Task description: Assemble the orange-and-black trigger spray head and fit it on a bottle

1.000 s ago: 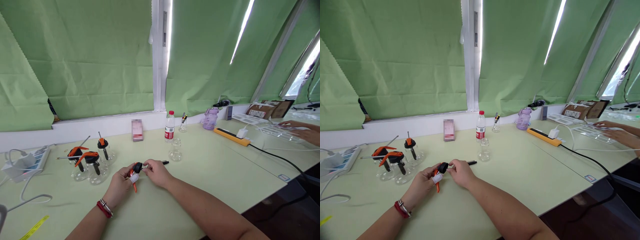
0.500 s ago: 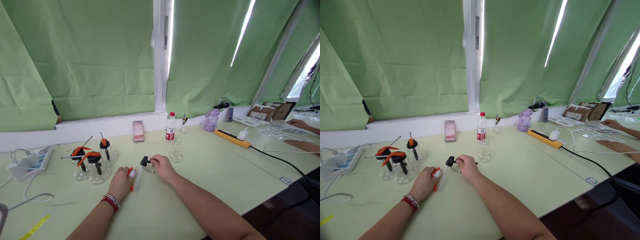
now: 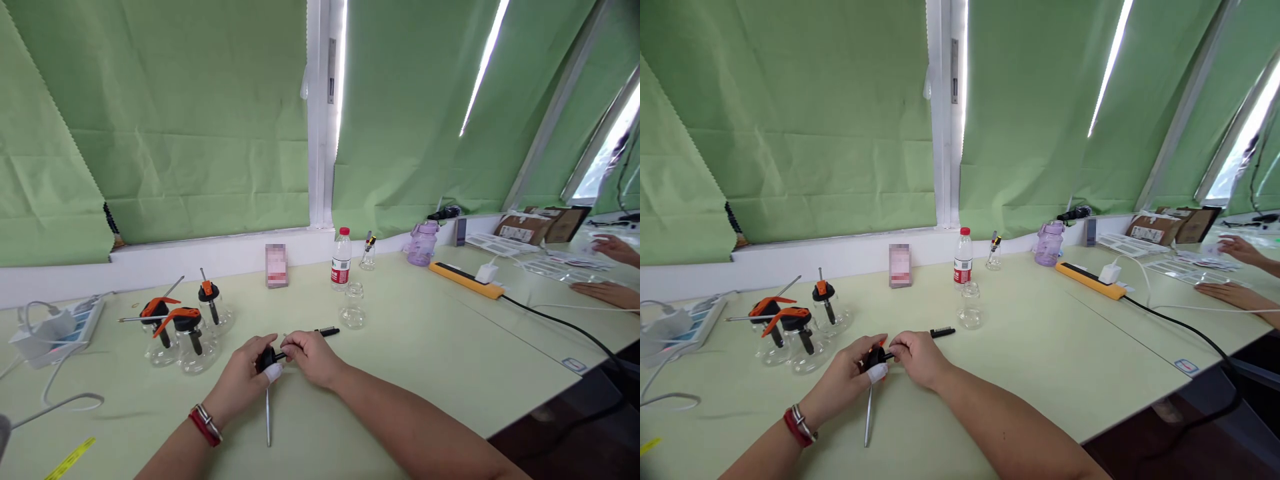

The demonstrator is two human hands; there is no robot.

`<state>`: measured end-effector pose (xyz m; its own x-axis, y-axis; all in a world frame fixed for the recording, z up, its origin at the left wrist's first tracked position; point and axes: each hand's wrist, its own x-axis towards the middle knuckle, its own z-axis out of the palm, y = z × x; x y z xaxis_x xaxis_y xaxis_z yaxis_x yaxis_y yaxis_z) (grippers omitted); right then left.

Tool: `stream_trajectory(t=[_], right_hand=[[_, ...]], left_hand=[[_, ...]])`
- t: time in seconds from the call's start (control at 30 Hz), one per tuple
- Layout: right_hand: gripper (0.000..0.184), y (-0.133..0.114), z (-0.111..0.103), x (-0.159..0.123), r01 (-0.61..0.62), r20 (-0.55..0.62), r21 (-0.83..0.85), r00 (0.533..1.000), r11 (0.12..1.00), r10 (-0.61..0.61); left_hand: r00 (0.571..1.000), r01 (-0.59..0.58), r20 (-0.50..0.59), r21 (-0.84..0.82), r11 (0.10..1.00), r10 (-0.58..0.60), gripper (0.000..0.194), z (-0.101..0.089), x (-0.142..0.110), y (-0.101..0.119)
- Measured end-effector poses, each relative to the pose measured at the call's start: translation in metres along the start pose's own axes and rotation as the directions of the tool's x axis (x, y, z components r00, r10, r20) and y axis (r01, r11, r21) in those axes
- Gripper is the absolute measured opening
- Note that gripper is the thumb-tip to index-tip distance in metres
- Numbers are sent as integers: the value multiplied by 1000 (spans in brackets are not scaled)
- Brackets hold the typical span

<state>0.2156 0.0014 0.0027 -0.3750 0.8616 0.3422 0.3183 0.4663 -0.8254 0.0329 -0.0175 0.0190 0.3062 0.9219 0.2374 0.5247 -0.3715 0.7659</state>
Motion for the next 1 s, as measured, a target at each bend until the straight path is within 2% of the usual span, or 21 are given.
stream_trajectory(t=[0.13, 0.23, 0.3, 0.37, 0.4, 0.47, 0.57, 0.7, 0.87, 1.0], right_hand=[[23, 1, 5, -1, -44, 16, 131, 999, 990, 42], [24, 1, 5, 0, -11, 14, 182, 1000, 983, 9], [26, 3, -1, 2, 1, -27, 152, 1000, 988, 3], [26, 9, -11, 6, -45, -114, 129, 992, 991, 60], [26, 13, -17, 8, -76, -167, 117, 981, 990, 95], [25, 24, -31, 11, -129, -291, 39, 947, 991, 135], [23, 39, -51, 13, -205, -378, -100, 913, 974, 153], [19, 49, -64, 12, -268, -314, -293, 934, 918, 172], [21, 54, -66, 11, -303, -286, -349, 935, 887, 207], [23, 57, -69, 11, -343, -281, -381, 928, 858, 246]], left_hand=[[997, 21, 71, -41, 999, -18, 52, -3, 0, -3], [994, 27, 110, -41, 999, -23, 55, -6, -1, -3], [998, 66, 19, 7, 998, -66, 51, -11, 0, -3], [980, 159, -139, 136, 978, -140, 48, -17, 1, -5], [964, 216, -206, 226, 950, -170, 47, -20, 3, -8], [940, 315, -251, 365, 876, -233, 44, -26, 5, -14], [929, 369, -212, 491, 789, -302, 38, -31, 7, -26], [952, 289, -96, 597, 748, -291, 33, -29, 7, -34], [960, 248, -54, 623, 742, -276, 41, -27, 6, -35], [951, 267, -51, 635, 725, -305, 54, -25, 7, -33]])
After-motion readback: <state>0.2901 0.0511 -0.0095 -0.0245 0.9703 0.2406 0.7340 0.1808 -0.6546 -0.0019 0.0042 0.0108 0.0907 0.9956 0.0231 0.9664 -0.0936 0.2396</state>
